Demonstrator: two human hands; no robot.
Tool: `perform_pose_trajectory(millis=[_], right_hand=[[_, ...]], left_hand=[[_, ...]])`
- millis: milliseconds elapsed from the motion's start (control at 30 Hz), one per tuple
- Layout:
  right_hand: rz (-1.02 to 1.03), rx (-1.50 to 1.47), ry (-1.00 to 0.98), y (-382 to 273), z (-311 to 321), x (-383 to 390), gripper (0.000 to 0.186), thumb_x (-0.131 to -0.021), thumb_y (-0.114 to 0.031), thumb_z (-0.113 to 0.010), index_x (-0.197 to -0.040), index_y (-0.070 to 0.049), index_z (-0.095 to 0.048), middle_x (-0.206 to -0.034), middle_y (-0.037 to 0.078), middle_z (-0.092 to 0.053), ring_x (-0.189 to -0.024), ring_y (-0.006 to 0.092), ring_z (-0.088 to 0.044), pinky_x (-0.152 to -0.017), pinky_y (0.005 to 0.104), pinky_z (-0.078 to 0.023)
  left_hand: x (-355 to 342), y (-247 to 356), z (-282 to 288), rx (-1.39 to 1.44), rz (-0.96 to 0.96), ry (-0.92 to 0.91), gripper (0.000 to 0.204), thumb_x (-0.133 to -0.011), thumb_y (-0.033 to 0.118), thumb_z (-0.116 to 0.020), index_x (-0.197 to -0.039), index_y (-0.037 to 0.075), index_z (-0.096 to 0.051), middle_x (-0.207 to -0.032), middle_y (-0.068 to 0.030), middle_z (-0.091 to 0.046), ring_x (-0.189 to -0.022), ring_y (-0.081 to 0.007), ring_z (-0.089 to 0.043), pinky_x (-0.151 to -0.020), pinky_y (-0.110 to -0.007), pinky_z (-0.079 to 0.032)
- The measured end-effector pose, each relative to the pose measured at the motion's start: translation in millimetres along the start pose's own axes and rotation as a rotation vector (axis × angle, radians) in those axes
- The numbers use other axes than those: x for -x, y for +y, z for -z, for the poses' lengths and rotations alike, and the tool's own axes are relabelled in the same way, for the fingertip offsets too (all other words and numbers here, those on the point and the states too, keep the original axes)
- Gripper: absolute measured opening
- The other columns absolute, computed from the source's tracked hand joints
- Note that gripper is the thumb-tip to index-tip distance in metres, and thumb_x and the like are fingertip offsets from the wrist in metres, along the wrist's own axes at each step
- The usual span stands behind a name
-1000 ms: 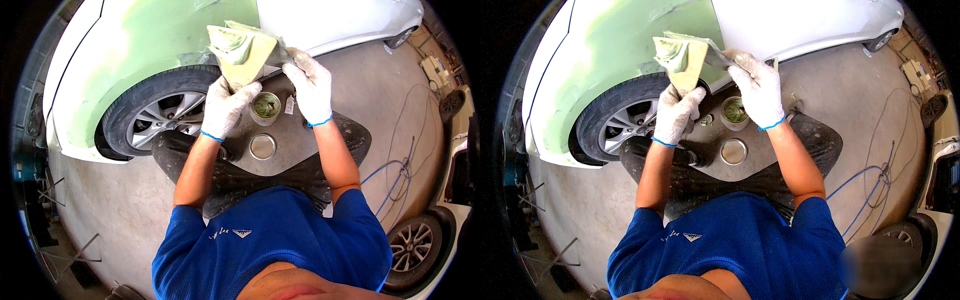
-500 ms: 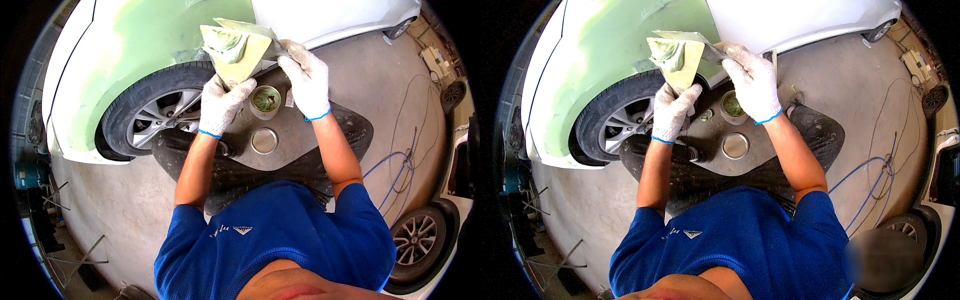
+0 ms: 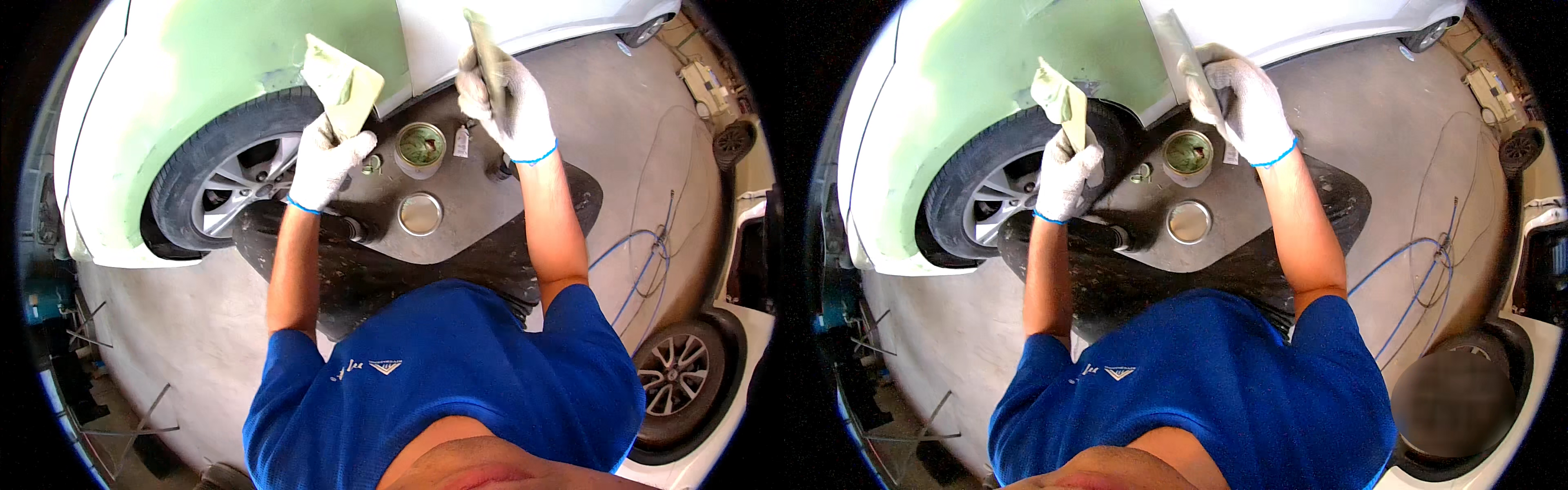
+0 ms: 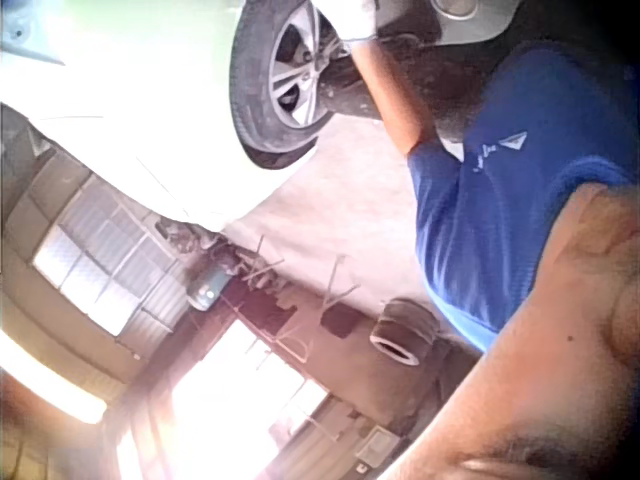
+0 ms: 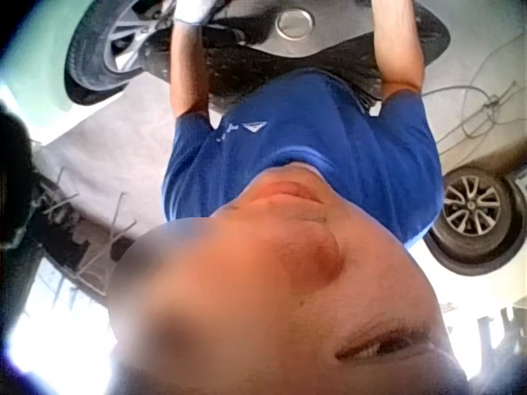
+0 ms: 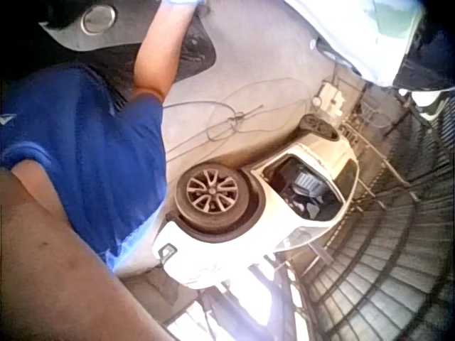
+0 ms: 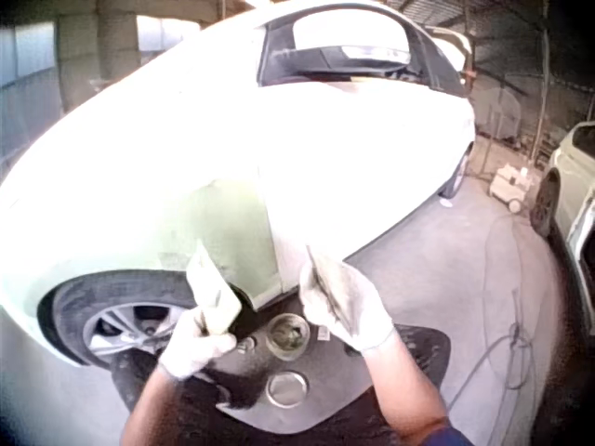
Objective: The person applies a green body filler to the front fender of a white car using a putty knife. They repeatedly scoop filler from a container and spread it over the wheel arch area, smoothing the surface.
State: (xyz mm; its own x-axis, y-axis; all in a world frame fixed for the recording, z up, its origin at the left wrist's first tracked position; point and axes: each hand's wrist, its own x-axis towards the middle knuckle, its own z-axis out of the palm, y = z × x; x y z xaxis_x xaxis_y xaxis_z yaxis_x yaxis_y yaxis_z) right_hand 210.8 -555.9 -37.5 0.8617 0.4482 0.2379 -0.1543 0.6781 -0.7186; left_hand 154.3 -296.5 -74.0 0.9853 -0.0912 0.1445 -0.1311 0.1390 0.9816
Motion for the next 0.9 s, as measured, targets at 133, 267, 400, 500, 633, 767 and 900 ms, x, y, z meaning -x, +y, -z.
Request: perform_pose_trajectory(millis=[133,267,400,500,633,767,900], right_hand=[[-0.121,-0.041,-0.135,17.5,-6.8,8.0,0.034,-0.100,-0.023,-0.045,-0.122,0.002,-0.055,-0.068,0.001,-0.047,-0.056,0.0079,-0.040,-0.050,0.0221,-0.032],[-0.047,0.476,0.086,21.4,-38.7,15.8,0.029,-0.098,-0.018,-0.048,-0.113,0.002,-0.062,-0.084,0.003,-0.060,-0.075,0.0096,-0.055,-0.068,0.0229,-0.045],[-0.123,0.537,0.076,16.0,-30.5,10.4,0.028,-0.097,-0.020,-0.051,-0.105,0.003,-0.064,-0.090,0.005,-0.064,-0.081,0.0094,-0.057,-0.073,0.0237,-0.047],[-0.134,0.632,0.035,13.4,-25.1,6.1,0.029,-0.097,-0.021,-0.053,-0.106,0.004,-0.064,-0.091,0.005,-0.064,-0.083,0.0094,-0.057,-0.075,0.0243,-0.047],[-0.152,0.726,0.118,16.2,-10.8,1.6,0.030,-0.096,-0.022,-0.055,-0.107,0.004,-0.065,-0.093,0.005,-0.065,-0.084,0.0094,-0.058,-0.075,0.0248,-0.048],[-0.122,0.902,0.247,13.3,-2.3,-2.3,0.028,-0.095,-0.020,-0.059,-0.108,0.003,-0.065,-0.093,0.004,-0.066,-0.085,0.0089,-0.058,-0.074,0.0245,-0.048],[-0.020,1.197,0.139,8.4,33.5,-1.8,0.025,-0.095,-0.014,-0.056,-0.112,0.002,-0.063,-0.089,0.006,-0.066,-0.080,0.0130,-0.061,-0.073,0.0261,-0.050]], left_hand=[[-8.1,1.3,0.8,-0.097,0.147,-0.264,0.043,-0.077,0.008,-0.080,-0.114,-0.002,-0.062,-0.097,-0.0036,-0.069,-0.079,-0.0071,-0.062,-0.070,-0.024,-0.052],[-11.6,-1.3,-16.8,0.003,0.089,-0.304,0.059,-0.070,0.007,-0.084,-0.122,-0.002,-0.059,-0.114,-0.0045,-0.067,-0.097,-0.0108,-0.063,-0.091,-0.029,-0.051],[-10.8,0.6,-18.3,-0.048,0.042,-0.283,0.059,-0.071,0.010,-0.086,-0.121,-0.002,-0.059,-0.113,-0.0070,-0.068,-0.101,-0.0120,-0.063,-0.093,-0.030,-0.050],[-8.5,-2.4,-15.0,-0.103,-0.024,-0.256,0.055,-0.070,0.013,-0.088,-0.114,-0.007,-0.062,-0.106,-0.0065,-0.069,-0.093,-0.0087,-0.062,-0.086,-0.027,-0.052],[-6.9,-0.3,-14.9,-0.190,-0.061,-0.251,0.056,-0.069,0.015,-0.089,-0.113,-0.007,-0.062,-0.104,-0.0065,-0.070,-0.092,-0.0079,-0.061,-0.086,-0.027,-0.052],[-3.8,1.1,-11.3,-0.247,-0.059,-0.231,0.056,-0.068,0.015,-0.089,-0.114,-0.004,-0.063,-0.106,-0.0077,-0.071,-0.096,-0.0108,-0.064,-0.089,-0.029,-0.052],[-1.4,2.2,-12.3,-0.180,-0.025,-0.208,0.054,-0.069,0.014,-0.088,-0.115,-0.002,-0.063,-0.108,-0.0086,-0.071,-0.098,-0.0127,-0.065,-0.091,-0.030,-0.052]])
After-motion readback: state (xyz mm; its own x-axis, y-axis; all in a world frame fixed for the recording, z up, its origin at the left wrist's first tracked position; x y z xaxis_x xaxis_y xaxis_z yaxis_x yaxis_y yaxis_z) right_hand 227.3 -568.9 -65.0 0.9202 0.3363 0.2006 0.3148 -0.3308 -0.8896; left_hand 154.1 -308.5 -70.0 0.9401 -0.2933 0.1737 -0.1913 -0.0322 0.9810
